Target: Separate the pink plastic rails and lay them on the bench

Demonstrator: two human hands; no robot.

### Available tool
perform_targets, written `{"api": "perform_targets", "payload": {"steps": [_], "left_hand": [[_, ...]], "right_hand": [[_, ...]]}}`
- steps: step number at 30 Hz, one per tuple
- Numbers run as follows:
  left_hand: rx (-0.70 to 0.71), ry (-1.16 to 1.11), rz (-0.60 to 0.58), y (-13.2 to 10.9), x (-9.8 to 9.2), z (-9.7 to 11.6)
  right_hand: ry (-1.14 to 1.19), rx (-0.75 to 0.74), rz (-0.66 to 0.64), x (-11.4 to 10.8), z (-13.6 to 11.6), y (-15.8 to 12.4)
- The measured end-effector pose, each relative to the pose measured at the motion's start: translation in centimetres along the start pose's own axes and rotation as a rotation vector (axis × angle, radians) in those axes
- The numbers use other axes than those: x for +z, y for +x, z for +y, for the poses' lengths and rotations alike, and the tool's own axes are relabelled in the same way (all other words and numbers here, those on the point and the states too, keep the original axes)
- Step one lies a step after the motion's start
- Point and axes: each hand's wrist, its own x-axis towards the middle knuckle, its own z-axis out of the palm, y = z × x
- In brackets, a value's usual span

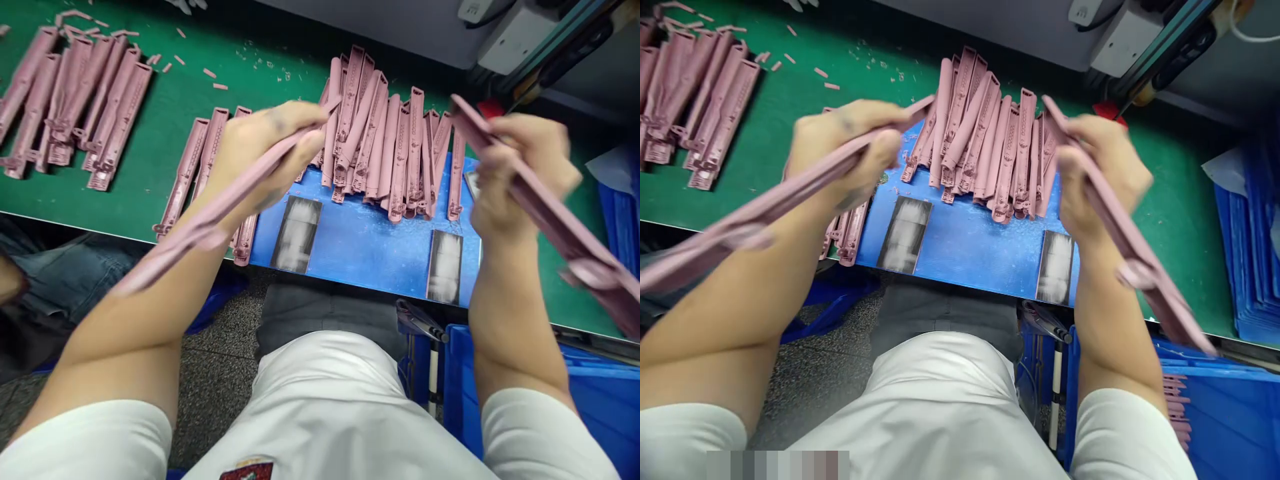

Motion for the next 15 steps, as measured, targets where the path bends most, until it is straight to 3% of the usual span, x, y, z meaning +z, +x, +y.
{"api": "perform_targets", "payload": {"steps": [4, 6, 8, 11, 15], "left_hand": [[-0.197, 0.128, -0.35, 8.5, 5.7, -5.1], [-0.198, 0.104, -0.385, 11.0, 8.6, -7.6], [-0.147, 0.059, -0.348, 11.9, 10.2, -9.2], [-0.097, 0.074, -0.335, 10.6, 9.0, -8.7], [-0.015, 0.147, -0.368, 5.2, 2.2, -4.5]], "right_hand": [[-0.09, -0.154, -0.2, 4.7, -1.8, 6.7], [-0.144, -0.219, -0.319, 7.0, -1.4, 10.6], [-0.224, -0.259, -0.431, 8.6, -0.6, 14.2], [-0.341, -0.28, -0.5, 9.0, -0.1, 16.3], [-0.358, -0.345, -0.513, 7.7, -2.7, 12.4]]}}
